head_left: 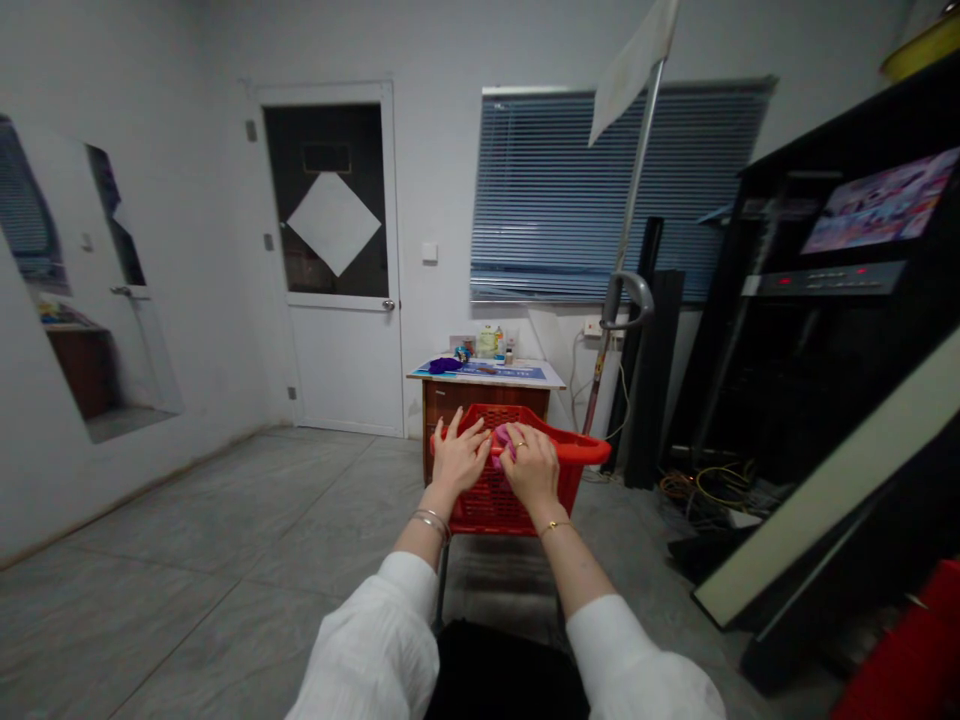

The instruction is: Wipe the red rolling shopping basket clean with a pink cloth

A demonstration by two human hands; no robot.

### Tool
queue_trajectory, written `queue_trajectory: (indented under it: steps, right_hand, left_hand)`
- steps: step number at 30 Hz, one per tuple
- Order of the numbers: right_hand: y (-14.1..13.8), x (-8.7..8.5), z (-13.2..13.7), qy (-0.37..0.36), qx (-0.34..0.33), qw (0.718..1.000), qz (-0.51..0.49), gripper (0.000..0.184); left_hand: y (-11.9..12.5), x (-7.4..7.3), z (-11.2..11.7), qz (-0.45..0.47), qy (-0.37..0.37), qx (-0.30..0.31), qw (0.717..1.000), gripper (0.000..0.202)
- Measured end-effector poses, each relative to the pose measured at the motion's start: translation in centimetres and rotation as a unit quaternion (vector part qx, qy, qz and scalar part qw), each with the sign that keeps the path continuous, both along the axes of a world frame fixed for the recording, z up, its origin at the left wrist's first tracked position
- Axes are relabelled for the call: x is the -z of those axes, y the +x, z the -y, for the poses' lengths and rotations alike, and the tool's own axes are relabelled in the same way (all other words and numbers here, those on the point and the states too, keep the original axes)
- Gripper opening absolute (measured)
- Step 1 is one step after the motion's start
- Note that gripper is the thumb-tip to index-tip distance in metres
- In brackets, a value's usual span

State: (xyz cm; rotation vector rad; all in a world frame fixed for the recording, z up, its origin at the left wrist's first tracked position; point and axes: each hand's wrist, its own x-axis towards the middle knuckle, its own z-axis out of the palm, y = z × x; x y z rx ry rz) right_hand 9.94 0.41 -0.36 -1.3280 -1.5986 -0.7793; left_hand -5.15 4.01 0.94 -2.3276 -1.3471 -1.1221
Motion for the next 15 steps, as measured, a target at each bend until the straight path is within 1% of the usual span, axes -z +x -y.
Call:
queue_trajectory:
  steps: [2,5,6,7,8,9,10,12,14,15]
  right_hand:
    - [2.9,0.3,0.2,0.006,0.020,1.000,-0.015,0.038]
    - [8.5,0.8,0.3,0.029,0.092,0.991,-0.090,0.037]
    - [9.8,1.0,0.2,0.036,0.114,0.986,-0.117,0.037]
    - [10.5,1.0,0.2,0.040,0.128,0.981,-0.138,0.037]
    - [10.6,1.1,0.1,0.043,0.134,0.979,-0.149,0.036]
    - [10.0,1.1,0.0,0.046,0.132,0.979,-0.151,0.036]
    - [8.8,1.0,-0.1,0.051,0.125,0.980,-0.148,0.035]
    - [5.1,0.8,-0.2,0.057,0.097,0.986,-0.120,0.035]
    - [1.4,0.5,-0.2,0.049,0.053,0.995,-0.066,0.035]
    - [0.0,0.3,-0.2,0.040,0.030,0.998,-0.037,0.035]
  left_hand:
    - [-0.2,0.1,-0.2,0.002,-0.005,0.001,1.000,0.037]
    - [-0.2,0.2,-0.4,0.010,-0.001,0.002,1.000,0.036]
    - [-0.1,0.2,-0.4,0.013,0.004,0.002,1.000,0.036]
    - [-0.1,0.3,-0.3,0.015,0.008,0.002,1.000,0.035]
    - [0.0,0.3,-0.3,0.016,0.012,0.003,1.000,0.035]
    - [0.1,0.3,-0.3,0.017,0.014,0.002,1.000,0.034]
    - [0.2,0.3,-0.3,0.018,0.015,0.001,1.000,0.034]
    - [0.3,0.3,-0.2,0.017,0.016,0.001,1.000,0.034]
    - [0.3,0.2,0.0,0.014,0.020,0.000,1.000,0.035]
    - [0.3,0.2,0.0,0.011,0.023,0.001,1.000,0.035]
